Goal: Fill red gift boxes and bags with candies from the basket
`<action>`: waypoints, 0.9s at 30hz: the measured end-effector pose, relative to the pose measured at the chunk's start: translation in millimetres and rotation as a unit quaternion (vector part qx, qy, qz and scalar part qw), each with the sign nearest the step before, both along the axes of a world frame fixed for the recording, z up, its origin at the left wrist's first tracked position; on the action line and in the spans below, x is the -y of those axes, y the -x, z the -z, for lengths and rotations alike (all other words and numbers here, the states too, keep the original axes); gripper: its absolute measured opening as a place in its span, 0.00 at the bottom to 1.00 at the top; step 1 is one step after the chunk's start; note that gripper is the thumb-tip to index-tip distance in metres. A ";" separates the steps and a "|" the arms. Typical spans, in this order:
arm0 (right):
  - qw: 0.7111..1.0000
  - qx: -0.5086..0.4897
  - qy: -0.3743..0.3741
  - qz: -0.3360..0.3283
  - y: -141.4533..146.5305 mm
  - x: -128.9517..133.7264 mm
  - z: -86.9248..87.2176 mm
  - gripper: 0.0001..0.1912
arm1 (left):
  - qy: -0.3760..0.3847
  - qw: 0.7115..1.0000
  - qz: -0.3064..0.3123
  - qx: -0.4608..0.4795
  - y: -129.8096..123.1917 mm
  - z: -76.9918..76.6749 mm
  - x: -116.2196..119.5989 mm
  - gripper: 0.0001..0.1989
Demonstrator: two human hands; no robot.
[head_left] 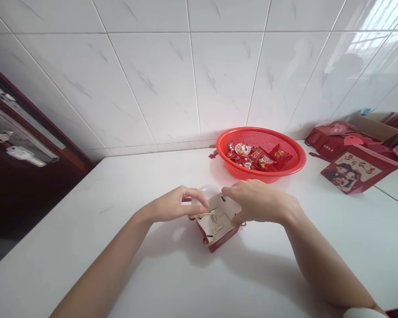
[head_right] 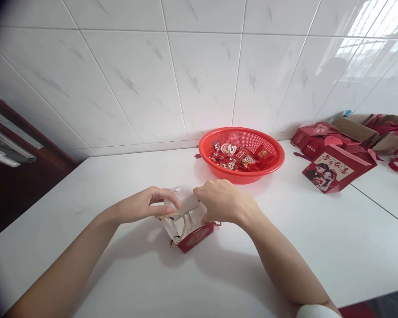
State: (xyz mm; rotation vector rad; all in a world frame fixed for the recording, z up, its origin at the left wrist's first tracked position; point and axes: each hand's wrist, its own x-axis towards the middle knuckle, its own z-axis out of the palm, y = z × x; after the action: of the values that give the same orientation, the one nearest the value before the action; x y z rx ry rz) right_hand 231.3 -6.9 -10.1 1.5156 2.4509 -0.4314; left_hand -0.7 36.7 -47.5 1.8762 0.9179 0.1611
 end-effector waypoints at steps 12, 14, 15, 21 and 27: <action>0.999 -0.028 0.004 -0.029 8.1 4.6 -3.6 0.05 | -0.084 0.988 0.120 -0.059 19.9 -0.9 0.8 0.44; 0.999 -0.012 -0.005 -0.033 9.7 4.8 -2.2 0.05 | -0.064 0.990 0.126 -0.022 17.2 -2.5 -0.7 0.29; 0.999 -0.005 -0.012 -0.036 10.6 4.8 -1.0 0.06 | -0.049 0.991 0.125 0.001 15.7 -3.4 -1.8 0.22; 0.997 0.020 -0.058 -0.048 16.2 6.6 5.4 0.11 | -0.023 0.999 0.042 0.018 12.9 -5.9 -5.8 0.22; 0.997 0.019 -0.055 -0.059 20.1 10.6 2.9 0.08 | -0.080 0.993 0.041 -0.074 16.5 -16.3 1.7 0.16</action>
State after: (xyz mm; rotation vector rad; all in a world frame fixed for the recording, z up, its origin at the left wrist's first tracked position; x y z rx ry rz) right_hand 211.2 -17.5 -13.0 1.3944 2.5553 -0.2466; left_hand -17.2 34.9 -31.2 2.0931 0.9492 0.0453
